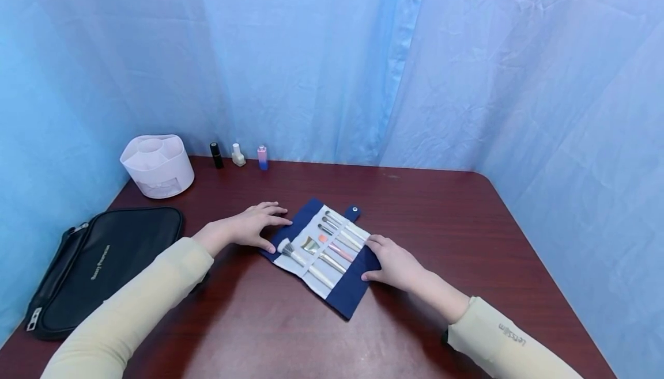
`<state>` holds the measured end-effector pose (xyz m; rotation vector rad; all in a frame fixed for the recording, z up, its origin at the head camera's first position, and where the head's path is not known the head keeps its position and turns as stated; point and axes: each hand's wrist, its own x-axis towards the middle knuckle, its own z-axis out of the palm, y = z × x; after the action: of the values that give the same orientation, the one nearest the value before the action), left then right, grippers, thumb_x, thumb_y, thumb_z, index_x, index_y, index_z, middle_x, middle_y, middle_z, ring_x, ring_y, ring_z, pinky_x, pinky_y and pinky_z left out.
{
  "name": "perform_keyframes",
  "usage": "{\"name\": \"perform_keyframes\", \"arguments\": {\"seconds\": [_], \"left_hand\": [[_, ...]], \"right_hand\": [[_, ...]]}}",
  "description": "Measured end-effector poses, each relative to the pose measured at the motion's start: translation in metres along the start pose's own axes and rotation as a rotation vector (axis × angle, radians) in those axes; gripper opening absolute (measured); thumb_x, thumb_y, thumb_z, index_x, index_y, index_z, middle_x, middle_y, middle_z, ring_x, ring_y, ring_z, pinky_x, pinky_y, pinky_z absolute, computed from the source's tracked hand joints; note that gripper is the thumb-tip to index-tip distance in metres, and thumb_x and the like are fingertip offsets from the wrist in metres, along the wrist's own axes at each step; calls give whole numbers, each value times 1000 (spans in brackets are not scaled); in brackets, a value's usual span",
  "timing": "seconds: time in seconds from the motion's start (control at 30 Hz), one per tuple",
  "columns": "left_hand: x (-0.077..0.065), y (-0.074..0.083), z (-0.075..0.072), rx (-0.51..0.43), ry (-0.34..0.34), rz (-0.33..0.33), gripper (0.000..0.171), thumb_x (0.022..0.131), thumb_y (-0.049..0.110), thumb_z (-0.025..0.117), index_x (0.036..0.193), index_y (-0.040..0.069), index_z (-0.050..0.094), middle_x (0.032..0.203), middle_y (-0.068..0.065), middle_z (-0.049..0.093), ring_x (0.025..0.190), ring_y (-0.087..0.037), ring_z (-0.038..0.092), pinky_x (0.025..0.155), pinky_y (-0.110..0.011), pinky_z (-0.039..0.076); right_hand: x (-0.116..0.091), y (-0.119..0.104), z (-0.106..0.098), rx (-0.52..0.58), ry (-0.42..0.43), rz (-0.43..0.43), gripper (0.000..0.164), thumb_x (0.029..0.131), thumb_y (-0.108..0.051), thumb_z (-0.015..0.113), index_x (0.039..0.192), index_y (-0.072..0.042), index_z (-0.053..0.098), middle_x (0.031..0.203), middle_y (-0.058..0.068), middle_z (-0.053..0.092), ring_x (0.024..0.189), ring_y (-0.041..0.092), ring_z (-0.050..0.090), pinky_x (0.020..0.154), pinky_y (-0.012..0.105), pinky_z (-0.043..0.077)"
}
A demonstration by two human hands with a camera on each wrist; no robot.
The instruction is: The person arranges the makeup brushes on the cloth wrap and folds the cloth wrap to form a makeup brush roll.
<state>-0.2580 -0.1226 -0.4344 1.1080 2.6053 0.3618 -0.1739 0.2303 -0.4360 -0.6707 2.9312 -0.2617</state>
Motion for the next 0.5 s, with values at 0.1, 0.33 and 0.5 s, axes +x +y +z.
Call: {"name": "perform_keyframes", "arguments": {"seconds": [0.1,0.33,0.5], "left_hand": [[-4,2,1,-1,-2,-11,70,80,45,72,140,19,48,150,-13,33,141,-38,16,109,-62,19],[-14,7,6,12,20,0,68,78,44,74,137,17,51,149,-13,35,141,-37,17,109,-60,20],[-19,16,10,19,29,-3,69,75,48,75,132,15,54,150,-10,34,143,-35,16,110,-57,20]], "right_hand": [[4,7,-1,24,-13,-31,76,77,-38,77,133,3,49,137,19,48,126,31,47,98,43,44],[15,26,-3,101,-63,-118,74,78,-35,77,137,-1,46,141,15,44,128,29,44,101,43,41],[25,37,-6,135,-125,-157,75,79,-35,76,140,-5,43,144,11,41,131,27,41,103,43,40]]}}
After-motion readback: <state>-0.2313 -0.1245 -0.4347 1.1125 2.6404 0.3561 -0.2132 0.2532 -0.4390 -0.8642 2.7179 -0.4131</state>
